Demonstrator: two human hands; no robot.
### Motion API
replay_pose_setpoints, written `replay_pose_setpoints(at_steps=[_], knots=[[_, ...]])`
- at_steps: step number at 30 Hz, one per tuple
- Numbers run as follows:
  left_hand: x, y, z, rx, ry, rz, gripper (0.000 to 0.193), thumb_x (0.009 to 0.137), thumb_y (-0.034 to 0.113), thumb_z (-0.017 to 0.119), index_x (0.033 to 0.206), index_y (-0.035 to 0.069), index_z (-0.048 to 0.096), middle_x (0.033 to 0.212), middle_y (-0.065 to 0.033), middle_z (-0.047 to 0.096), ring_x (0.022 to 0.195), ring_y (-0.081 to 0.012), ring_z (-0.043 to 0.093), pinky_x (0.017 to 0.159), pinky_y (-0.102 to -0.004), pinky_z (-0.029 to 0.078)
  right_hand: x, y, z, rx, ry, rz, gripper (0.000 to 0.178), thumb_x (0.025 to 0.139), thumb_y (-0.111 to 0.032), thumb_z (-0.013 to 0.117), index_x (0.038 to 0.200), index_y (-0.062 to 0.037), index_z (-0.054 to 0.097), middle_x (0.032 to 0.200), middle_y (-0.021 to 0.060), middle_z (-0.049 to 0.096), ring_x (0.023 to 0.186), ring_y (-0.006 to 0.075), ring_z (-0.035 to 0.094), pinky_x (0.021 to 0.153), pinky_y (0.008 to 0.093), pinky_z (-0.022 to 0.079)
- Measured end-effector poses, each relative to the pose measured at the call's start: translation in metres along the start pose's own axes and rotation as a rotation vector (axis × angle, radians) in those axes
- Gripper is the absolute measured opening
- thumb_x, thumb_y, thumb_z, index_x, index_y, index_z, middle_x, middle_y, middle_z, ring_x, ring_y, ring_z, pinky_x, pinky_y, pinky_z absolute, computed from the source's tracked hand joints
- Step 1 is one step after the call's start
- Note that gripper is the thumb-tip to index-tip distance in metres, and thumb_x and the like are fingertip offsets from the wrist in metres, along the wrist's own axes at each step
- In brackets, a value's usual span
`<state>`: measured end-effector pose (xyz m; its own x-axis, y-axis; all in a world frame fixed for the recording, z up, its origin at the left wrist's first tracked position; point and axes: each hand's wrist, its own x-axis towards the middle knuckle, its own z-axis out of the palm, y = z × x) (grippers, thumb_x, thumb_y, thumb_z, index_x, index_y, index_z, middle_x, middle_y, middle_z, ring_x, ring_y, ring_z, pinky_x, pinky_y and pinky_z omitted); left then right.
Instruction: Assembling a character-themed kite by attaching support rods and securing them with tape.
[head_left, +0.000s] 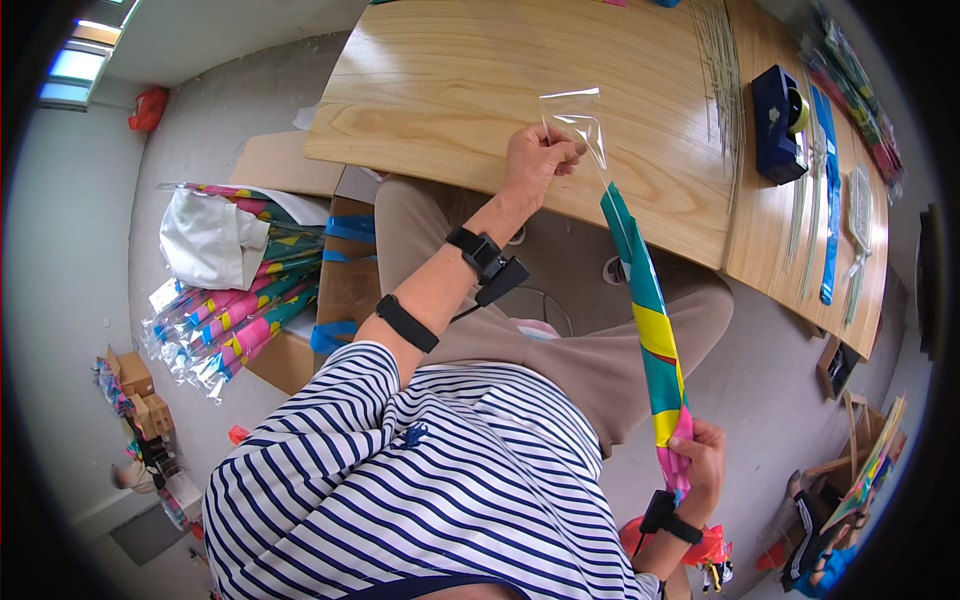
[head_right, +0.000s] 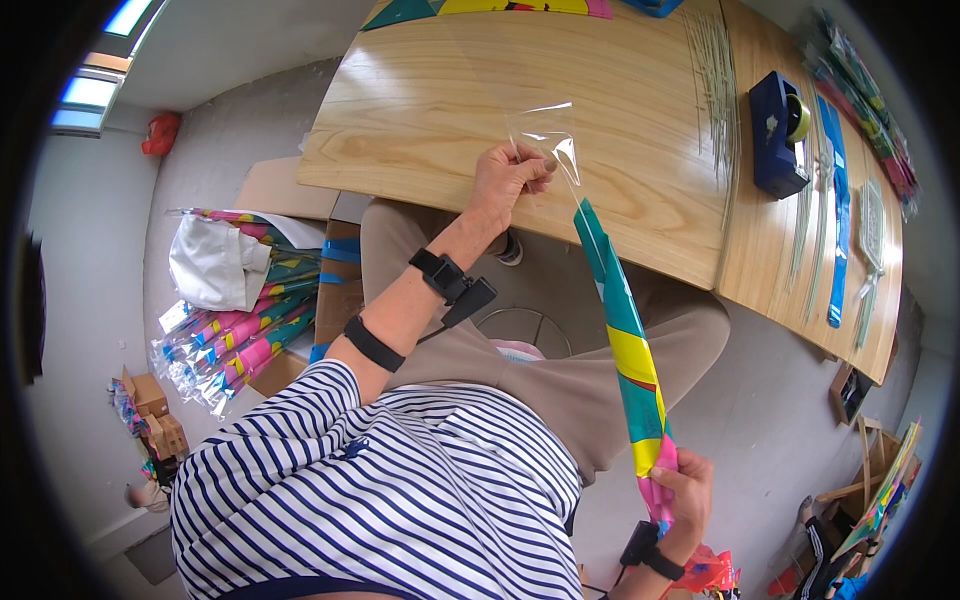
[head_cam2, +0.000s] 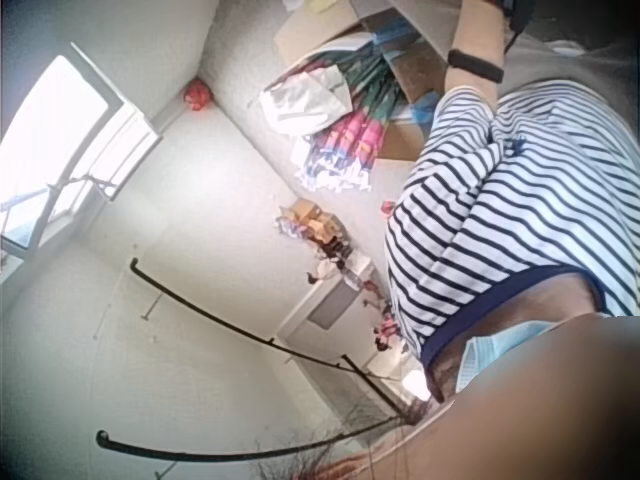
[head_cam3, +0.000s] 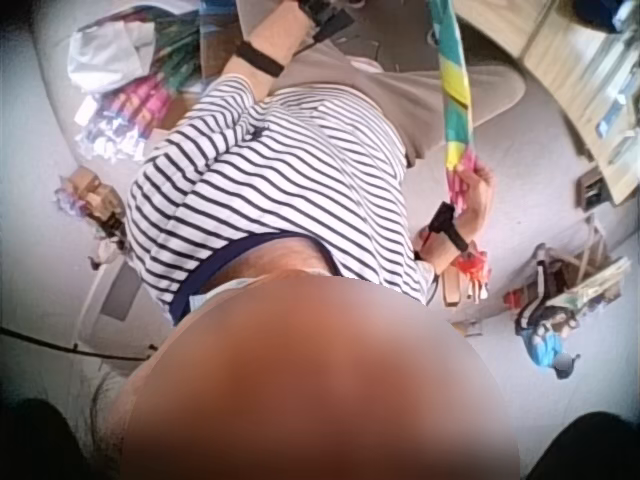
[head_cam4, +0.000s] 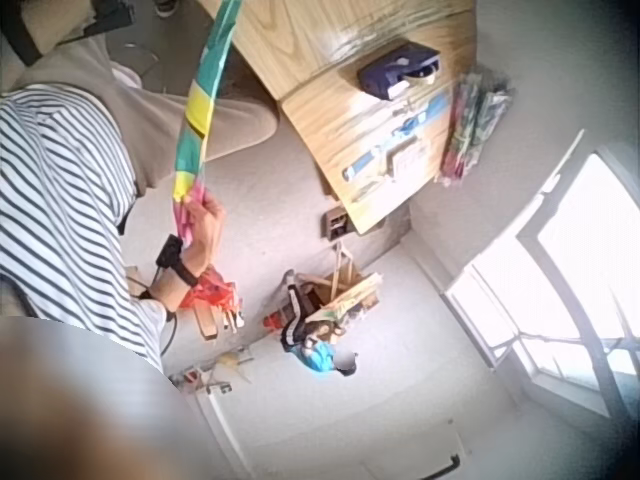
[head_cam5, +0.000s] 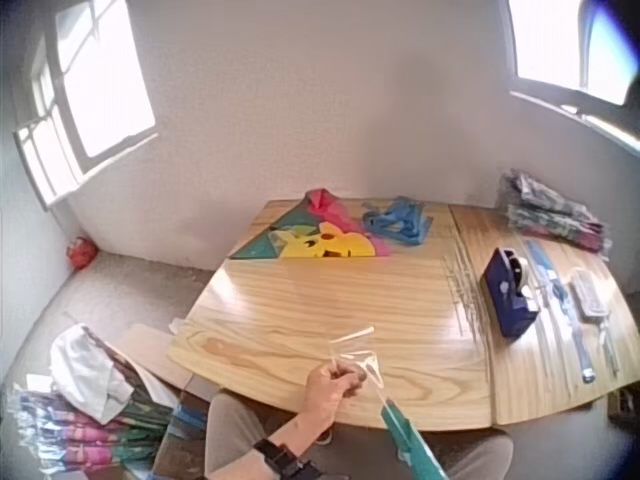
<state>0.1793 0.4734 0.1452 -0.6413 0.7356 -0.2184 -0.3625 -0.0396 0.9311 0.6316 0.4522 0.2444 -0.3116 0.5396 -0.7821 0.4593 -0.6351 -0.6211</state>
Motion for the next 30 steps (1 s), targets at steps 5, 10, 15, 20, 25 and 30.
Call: replay_pose_setpoints(at_steps=[5, 10, 15, 20, 25, 30], knots=[[-0.002, -0.001, 0.000, -0.045, -0.078, -0.154, 0.017, 0.084, 0.016, 0.075, 0.090, 0.004, 0.065, 0.078, -0.0072, 0.069, 0.069, -0.0142, 0.066, 0.063, -0.0267, 0.054, 0.007, 0.004, 0.004, 0.022, -0.027, 0.012, 0.019, 0.069, 0.007, 0.064, 0.087, 0.0087, 0.067, 0.077, 0.0105, 0.068, 0.061, 0.0134, 0.062, 0.059, 0.0239, 0.048], [-0.014, 0.001, 0.003, -0.095, -0.162, -0.299, 0.028, 0.094, 0.028, 0.062, 0.106, 0.003, 0.063, 0.088, -0.0105, 0.070, 0.081, -0.0176, 0.068, 0.073, -0.0306, 0.056, 0.017, 0.006, 0.010, 0.055, -0.070, 0.049, 0.019, 0.070, 0.007, 0.064, 0.089, 0.0088, 0.067, 0.079, 0.0121, 0.069, 0.062, 0.0161, 0.064, 0.062, 0.0249, 0.051], [-0.025, -0.004, 0.003, -0.159, -0.246, -0.370, 0.034, 0.099, 0.032, 0.053, 0.114, 0.003, 0.060, 0.100, -0.0138, 0.070, 0.091, -0.0217, 0.069, 0.079, -0.0344, 0.057, 0.031, 0.018, 0.010, 0.108, -0.128, 0.057, 0.018, 0.072, 0.009, 0.064, 0.090, 0.0084, 0.067, 0.078, 0.0117, 0.069, 0.062, 0.0152, 0.064, 0.059, 0.0247, 0.050], [-0.036, -0.010, 0.006, -0.181, -0.303, -0.424, 0.037, 0.099, 0.035, 0.053, 0.112, 0.001, 0.060, 0.103, -0.0149, 0.069, 0.092, -0.0242, 0.069, 0.081, -0.0382, 0.058, 0.040, 0.013, 0.018, 0.096, -0.135, 0.081, 0.018, 0.072, 0.010, 0.063, 0.089, 0.0083, 0.067, 0.079, 0.0124, 0.069, 0.063, 0.0170, 0.065, 0.061, 0.0259, 0.052], [-0.052, -0.012, 0.010, -0.151, -0.312, -0.457, 0.038, 0.099, 0.038, 0.053, 0.105, 0.001, 0.059, 0.097, -0.0125, 0.068, 0.087, -0.0236, 0.070, 0.079, -0.0396, 0.058, 0.049, -0.001, 0.029, 0.094, -0.122, 0.045, 0.018, 0.071, 0.011, 0.063, 0.088, 0.0086, 0.067, 0.079, 0.0134, 0.069, 0.064, 0.0192, 0.066, 0.065, 0.0279, 0.055], [-0.063, -0.017, 0.017, -0.107, -0.314, -0.471, 0.040, 0.098, 0.039, 0.053, 0.106, 0.000, 0.059, 0.098, -0.0119, 0.068, 0.084, -0.0230, 0.070, 0.076, -0.0387, 0.059, 0.052, -0.023, 0.048, 0.085, -0.096, 0.005, 0.028, 0.073, 0.012, 0.061, 0.101, 0.0081, 0.062, 0.086, 0.0131, 0.068, 0.071, 0.0194, 0.067, 0.070, 0.0287, 0.056]])
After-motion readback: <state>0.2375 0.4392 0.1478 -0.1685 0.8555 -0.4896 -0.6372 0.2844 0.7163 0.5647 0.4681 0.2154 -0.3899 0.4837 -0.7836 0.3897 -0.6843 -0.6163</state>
